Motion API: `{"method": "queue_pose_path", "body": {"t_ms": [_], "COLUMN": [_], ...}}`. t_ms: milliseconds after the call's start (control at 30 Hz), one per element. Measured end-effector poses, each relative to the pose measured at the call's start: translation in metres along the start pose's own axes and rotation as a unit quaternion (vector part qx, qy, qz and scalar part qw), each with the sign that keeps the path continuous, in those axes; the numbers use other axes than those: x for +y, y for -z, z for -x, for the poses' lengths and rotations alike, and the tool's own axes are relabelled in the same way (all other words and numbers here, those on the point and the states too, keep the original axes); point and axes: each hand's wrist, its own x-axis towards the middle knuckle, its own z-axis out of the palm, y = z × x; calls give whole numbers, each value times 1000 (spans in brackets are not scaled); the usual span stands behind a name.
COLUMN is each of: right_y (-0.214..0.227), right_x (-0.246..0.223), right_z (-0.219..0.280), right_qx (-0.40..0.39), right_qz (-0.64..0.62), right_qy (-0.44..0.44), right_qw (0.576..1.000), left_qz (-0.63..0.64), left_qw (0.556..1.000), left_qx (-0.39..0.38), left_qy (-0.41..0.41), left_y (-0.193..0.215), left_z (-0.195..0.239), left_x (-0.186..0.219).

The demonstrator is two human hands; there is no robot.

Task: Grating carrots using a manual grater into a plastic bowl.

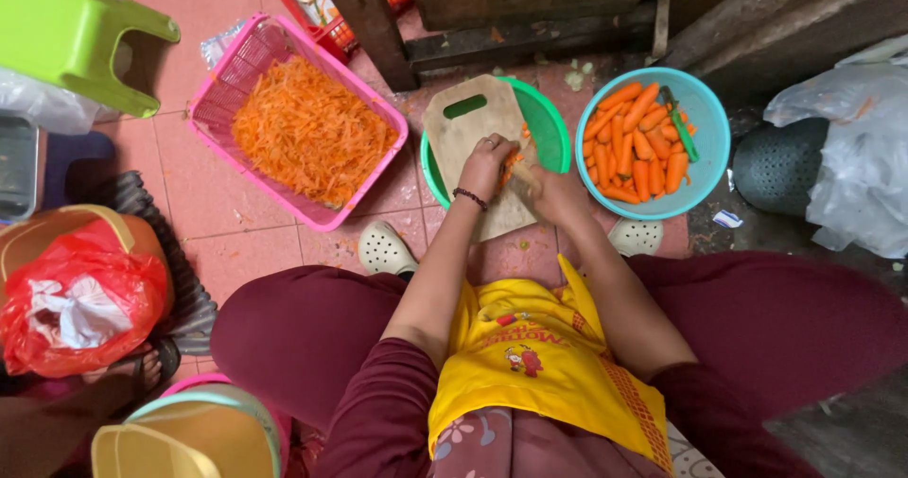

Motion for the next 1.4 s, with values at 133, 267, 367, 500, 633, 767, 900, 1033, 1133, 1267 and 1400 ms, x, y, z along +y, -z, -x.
{"method": "queue_pose_path", "body": {"t_ms": [133,267,367,500,633,767,900,1033,1133,1267,1400], "right_y": [33,0,0,16,9,5,11,27,22,-3,-10], "right_x": [-31,-43,-51,-46,-44,-58,-69,-81,-79,-73,-68], "right_z": [37,26,17,6,-3,0,15,34,31,15,16], "right_qx": [-108,-104,-70,2,48,36,35,21,22,17,29], "right_qz": [20,-72,-103,-94,-78,-59,-34,-27,-13,-11,-31], "right_qy": [16,64,71,20,-18,-20,14,38,49,52,41], "right_qw": [994,990,990,995,996,997,999,999,998,998,998], "left_qz": [-61,-11,75,168,172,97,64,83,75,79,69], "left_qw": [998,998,986,936,916,938,944,941,938,939,937], "left_qx": [-35,-17,55,140,119,72,87,97,102,100,107], "left_qy": [-4,59,138,275,341,324,311,314,322,318,327], "left_y": [-23,-25,-7,10,-26,-47,-54,-47,-49,-43,-46], "left_z": [-16,-24,-26,-7,33,54,60,56,55,55,53], "left_x": [-17,-21,-17,-19,-33,-27,-24,-16,-16,-15,-15]}}
